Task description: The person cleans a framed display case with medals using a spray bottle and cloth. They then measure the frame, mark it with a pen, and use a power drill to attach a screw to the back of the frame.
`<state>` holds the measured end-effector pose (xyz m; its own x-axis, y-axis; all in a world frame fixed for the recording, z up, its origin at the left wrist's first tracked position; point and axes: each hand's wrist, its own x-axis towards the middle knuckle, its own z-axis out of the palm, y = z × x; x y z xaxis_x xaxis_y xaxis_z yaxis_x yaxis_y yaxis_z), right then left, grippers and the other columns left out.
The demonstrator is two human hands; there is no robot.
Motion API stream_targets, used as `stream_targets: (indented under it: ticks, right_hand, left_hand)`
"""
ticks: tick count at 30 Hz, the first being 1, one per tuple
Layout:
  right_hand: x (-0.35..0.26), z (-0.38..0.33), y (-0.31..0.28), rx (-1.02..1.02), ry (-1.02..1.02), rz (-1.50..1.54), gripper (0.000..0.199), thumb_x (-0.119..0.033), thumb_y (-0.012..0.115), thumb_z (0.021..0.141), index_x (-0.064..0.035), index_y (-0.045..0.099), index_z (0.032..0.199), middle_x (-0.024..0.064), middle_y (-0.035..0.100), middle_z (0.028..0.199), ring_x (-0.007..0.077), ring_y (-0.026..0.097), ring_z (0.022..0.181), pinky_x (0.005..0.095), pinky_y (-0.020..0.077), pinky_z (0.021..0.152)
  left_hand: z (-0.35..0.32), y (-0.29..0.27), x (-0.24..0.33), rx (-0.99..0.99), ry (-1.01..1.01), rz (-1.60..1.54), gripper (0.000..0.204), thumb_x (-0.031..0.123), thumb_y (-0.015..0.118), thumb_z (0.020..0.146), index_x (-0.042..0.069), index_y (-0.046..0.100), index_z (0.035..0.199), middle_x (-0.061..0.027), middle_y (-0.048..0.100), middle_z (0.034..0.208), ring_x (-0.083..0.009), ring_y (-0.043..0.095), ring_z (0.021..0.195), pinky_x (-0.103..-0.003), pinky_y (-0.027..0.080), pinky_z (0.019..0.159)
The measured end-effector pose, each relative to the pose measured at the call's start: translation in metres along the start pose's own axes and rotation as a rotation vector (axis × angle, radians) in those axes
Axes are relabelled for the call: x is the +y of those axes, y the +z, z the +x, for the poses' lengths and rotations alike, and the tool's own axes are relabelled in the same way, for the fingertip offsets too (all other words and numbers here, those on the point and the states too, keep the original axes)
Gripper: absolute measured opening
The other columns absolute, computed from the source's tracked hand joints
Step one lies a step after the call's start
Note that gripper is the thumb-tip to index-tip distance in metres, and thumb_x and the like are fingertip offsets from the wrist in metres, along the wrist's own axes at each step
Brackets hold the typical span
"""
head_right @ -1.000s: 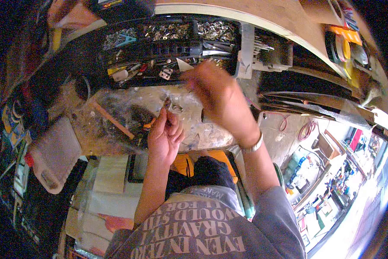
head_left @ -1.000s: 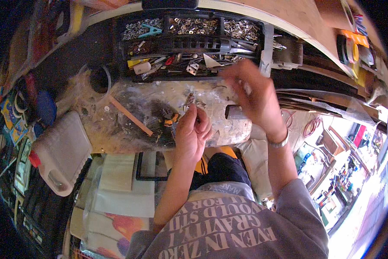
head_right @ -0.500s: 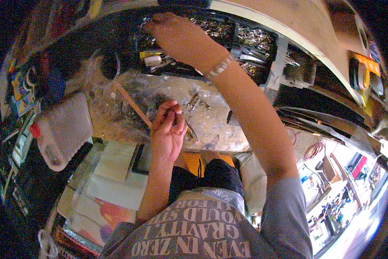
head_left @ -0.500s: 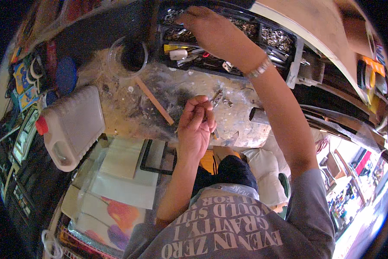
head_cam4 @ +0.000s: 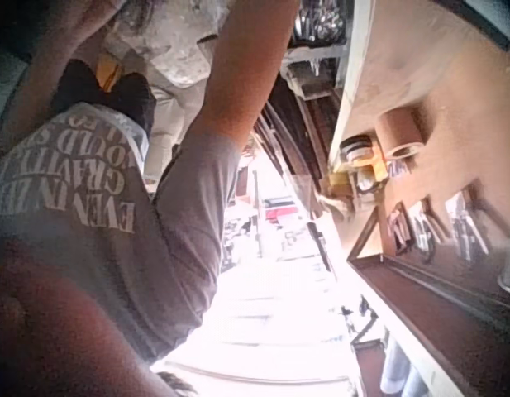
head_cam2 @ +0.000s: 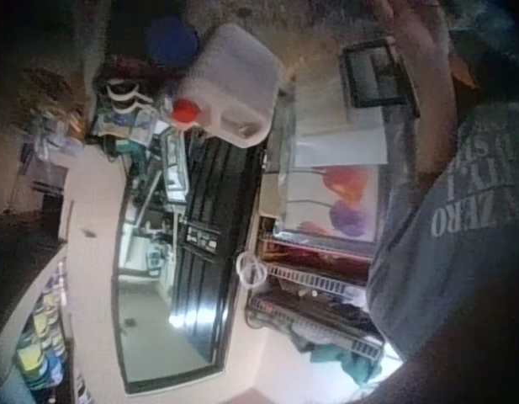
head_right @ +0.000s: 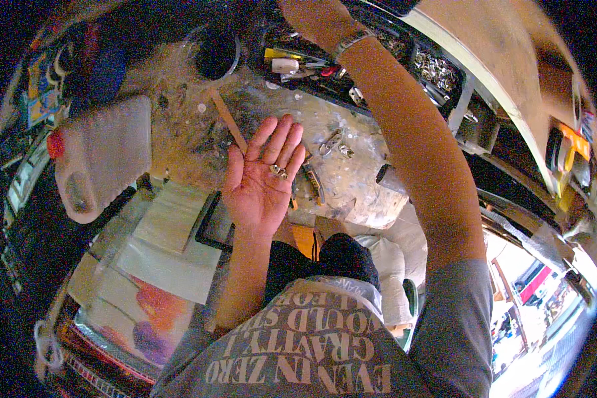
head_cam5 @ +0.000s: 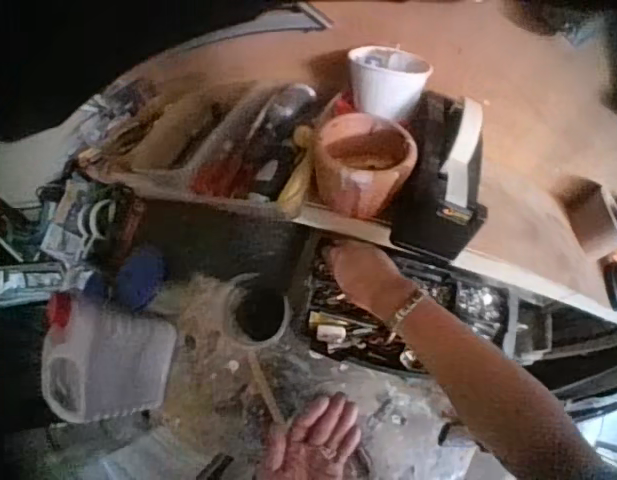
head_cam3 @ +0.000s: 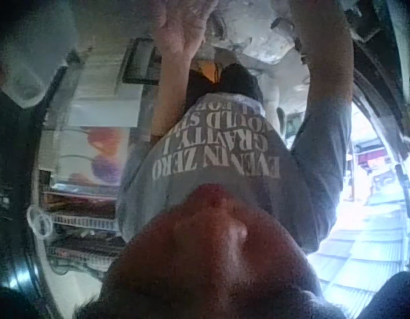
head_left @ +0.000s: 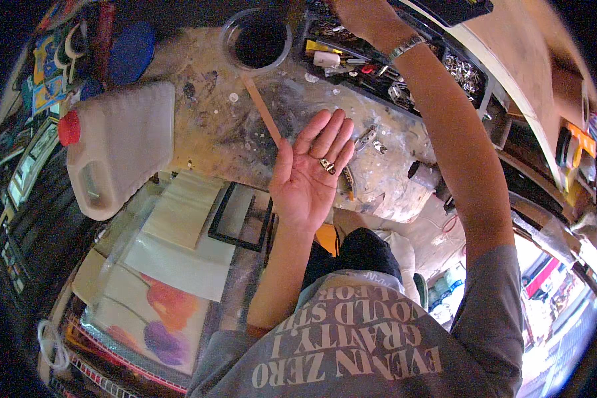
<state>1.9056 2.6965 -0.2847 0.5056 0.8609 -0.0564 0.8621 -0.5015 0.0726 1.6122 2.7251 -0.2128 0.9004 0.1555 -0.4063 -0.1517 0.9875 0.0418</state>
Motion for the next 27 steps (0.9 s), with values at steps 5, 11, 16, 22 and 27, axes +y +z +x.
stream_targets:
  ticks: [5, 11, 16, 22, 27]
  right_hand:
    - [-0.001, -0.005, -0.002, 0.23, 0.059, 0.242, 0.019, -0.011, 0.049, 0.094, 0.0035, 0.061, 0.099, 0.0235, 0.065, 0.095, 0.0384, 0.066, 0.088, 0.0457, 0.0555, 0.077]
    - [-0.004, -0.014, -0.005, 0.233, 0.253, 0.473, 0.021, -0.012, 0.047, 0.097, 0.0049, 0.058, 0.103, 0.0282, 0.061, 0.105, 0.0422, 0.065, 0.088, 0.0479, 0.0547, 0.077]
    - [-0.003, -0.023, -0.018, 0.261, 0.046, 0.269, 0.019, -0.008, 0.048, 0.094, 0.0051, 0.056, 0.106, 0.0285, 0.058, 0.111, 0.042, 0.065, 0.087, 0.0453, 0.055, 0.077]
    - [-0.018, -0.048, -0.048, 0.37, 0.019, 0.344, 0.019, -0.006, 0.051, 0.096, 0.0018, 0.058, 0.112, 0.0184, 0.062, 0.101, 0.0316, 0.065, 0.09, 0.0384, 0.0535, 0.08]
    - [-0.056, -0.099, -0.11, 0.096, 0.439, 1.409, 0.017, -0.007, 0.054, 0.099, 0.0014, 0.062, 0.111, 0.0067, 0.062, 0.088, 0.0161, 0.059, 0.075, 0.0285, 0.0486, 0.071]
  left_hand:
    - [-0.006, 0.0, 0.004, 0.003, -0.008, -0.125, 0.064, 0.043, 0.035, 0.106, -0.004, 0.033, 0.149, -0.0237, 0.03, 0.157, -0.0355, 0.028, 0.147, -0.048, 0.026, 0.121]
    - [-0.012, -0.008, 0.008, -0.064, -0.05, -0.324, 0.063, 0.042, 0.036, 0.106, -0.005, 0.034, 0.148, -0.0232, 0.031, 0.157, -0.0354, 0.03, 0.146, -0.048, 0.028, 0.121]
    - [-0.014, -0.002, 0.007, 0.013, -0.006, -0.113, 0.058, 0.037, 0.038, 0.107, -0.005, 0.037, 0.147, -0.0231, 0.03, 0.157, -0.0367, 0.025, 0.148, -0.05, 0.025, 0.122]
    - [-0.012, 0.005, 0.004, 0.041, 0.009, -0.079, 0.058, 0.037, 0.039, 0.106, -0.006, 0.038, 0.146, -0.0239, 0.031, 0.156, -0.0364, 0.023, 0.149, -0.048, 0.024, 0.122]
    - [-0.011, 0.001, 0.002, 0.037, 0.054, -0.051, 0.056, 0.035, 0.04, 0.106, -0.007, 0.042, 0.143, -0.0243, 0.035, 0.154, -0.0365, 0.026, 0.148, -0.048, 0.027, 0.121]
